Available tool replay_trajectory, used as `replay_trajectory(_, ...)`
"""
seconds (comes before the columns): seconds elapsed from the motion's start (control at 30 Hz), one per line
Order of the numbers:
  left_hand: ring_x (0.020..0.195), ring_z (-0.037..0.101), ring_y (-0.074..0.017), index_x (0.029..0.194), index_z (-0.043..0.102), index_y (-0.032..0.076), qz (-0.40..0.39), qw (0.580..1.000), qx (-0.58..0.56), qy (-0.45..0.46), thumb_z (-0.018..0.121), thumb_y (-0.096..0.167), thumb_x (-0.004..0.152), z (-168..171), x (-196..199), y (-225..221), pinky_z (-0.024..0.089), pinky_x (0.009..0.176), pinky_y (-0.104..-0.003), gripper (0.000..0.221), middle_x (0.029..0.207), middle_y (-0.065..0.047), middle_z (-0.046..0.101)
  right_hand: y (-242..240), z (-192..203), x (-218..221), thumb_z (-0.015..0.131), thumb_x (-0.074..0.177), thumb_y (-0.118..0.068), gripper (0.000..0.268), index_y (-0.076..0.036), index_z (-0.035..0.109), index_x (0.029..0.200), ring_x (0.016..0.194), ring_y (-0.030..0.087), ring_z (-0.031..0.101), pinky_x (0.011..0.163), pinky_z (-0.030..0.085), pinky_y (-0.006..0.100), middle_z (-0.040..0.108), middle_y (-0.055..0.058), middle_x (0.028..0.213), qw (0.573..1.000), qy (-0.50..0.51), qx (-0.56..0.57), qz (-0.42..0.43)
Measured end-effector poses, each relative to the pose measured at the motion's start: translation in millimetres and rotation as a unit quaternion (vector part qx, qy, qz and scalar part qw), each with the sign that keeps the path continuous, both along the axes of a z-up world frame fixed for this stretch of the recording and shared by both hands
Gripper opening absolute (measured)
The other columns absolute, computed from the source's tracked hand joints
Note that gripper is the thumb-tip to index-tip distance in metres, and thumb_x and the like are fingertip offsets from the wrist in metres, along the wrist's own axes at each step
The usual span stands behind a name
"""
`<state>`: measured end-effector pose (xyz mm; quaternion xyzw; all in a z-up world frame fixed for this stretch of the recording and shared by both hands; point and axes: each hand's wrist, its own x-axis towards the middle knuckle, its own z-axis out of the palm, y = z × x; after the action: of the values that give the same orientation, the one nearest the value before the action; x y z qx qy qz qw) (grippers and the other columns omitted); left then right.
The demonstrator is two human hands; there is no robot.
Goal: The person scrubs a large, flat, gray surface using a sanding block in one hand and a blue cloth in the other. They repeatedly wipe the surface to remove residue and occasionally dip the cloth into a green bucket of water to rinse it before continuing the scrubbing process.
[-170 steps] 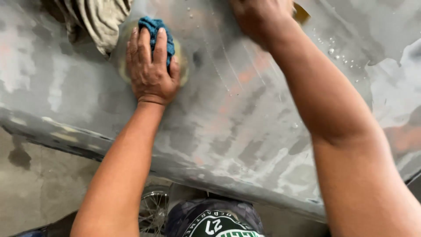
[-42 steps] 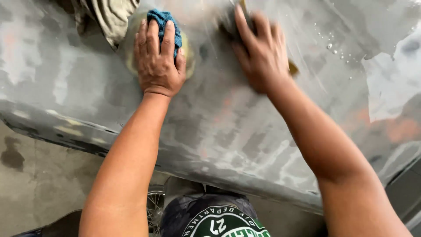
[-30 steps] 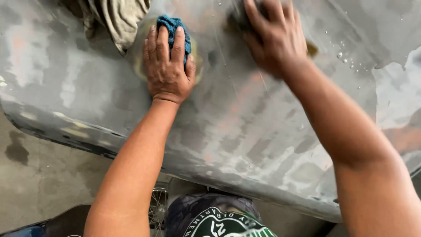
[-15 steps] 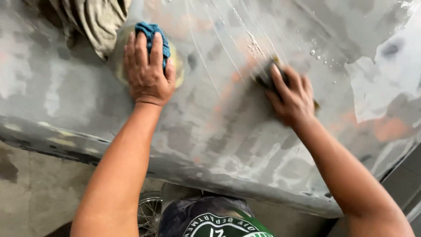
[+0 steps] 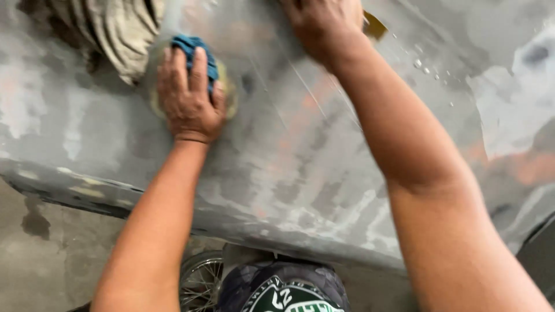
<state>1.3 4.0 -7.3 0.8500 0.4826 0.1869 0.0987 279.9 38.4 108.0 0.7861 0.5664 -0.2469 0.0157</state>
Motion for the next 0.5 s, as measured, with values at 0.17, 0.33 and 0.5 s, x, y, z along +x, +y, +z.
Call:
replay_trajectory(0.17, 0.152, 0.034, -0.0486, 0.161, 0.047, 0.004, -0.014, 1.000, 0.008, -0.002, 0.059, 0.037, 0.109, 8.1, 4.3, -4.2, 0.026, 0.126, -0.061, 0.063, 0.163, -0.028, 0.039, -103.1, -19.7, 22.0, 0.064, 0.102, -0.035, 0.044, -0.018, 0.057, 0.143, 0.113, 0.037, 0.055, 0.097, 0.045, 0.050, 0.059, 0.013, 0.131, 0.987, -0.030, 0.152, 0.049)
replay_trajectory(0.33, 0.152, 0.035, -0.0496, 0.164, 0.046, 0.004, -0.035, 0.999, 0.021, 0.004, 0.062, 0.037, 0.112, -7.3, 12.4, 35.8, 0.027, 0.127, -0.061, 0.064, 0.165, -0.029, 0.037, -289.8, -21.2, 51.3, 0.079, 0.088, -0.020, 0.073, -0.016, 0.049, 0.155, 0.111, 0.037, 0.052, 0.098, 0.045, 0.048, 0.050, 0.013, 0.142, 0.969, -0.027, 0.239, 0.055)
replay_trajectory(0.5, 0.148, 0.036, -0.0529, 0.162, 0.046, 0.000, -0.043, 0.996, 0.078, 0.006, 0.058, 0.026, 0.109, -33.2, 95.9, 128.2, 0.028, 0.122, -0.061, 0.060, 0.165, -0.030, 0.036, -416.3, -24.2, 78.5, 0.075, 0.091, -0.019, 0.069, -0.006, 0.049, 0.154, 0.125, 0.040, 0.052, 0.107, 0.044, 0.048, 0.053, 0.019, 0.143, 0.955, -0.048, 0.252, -0.149)
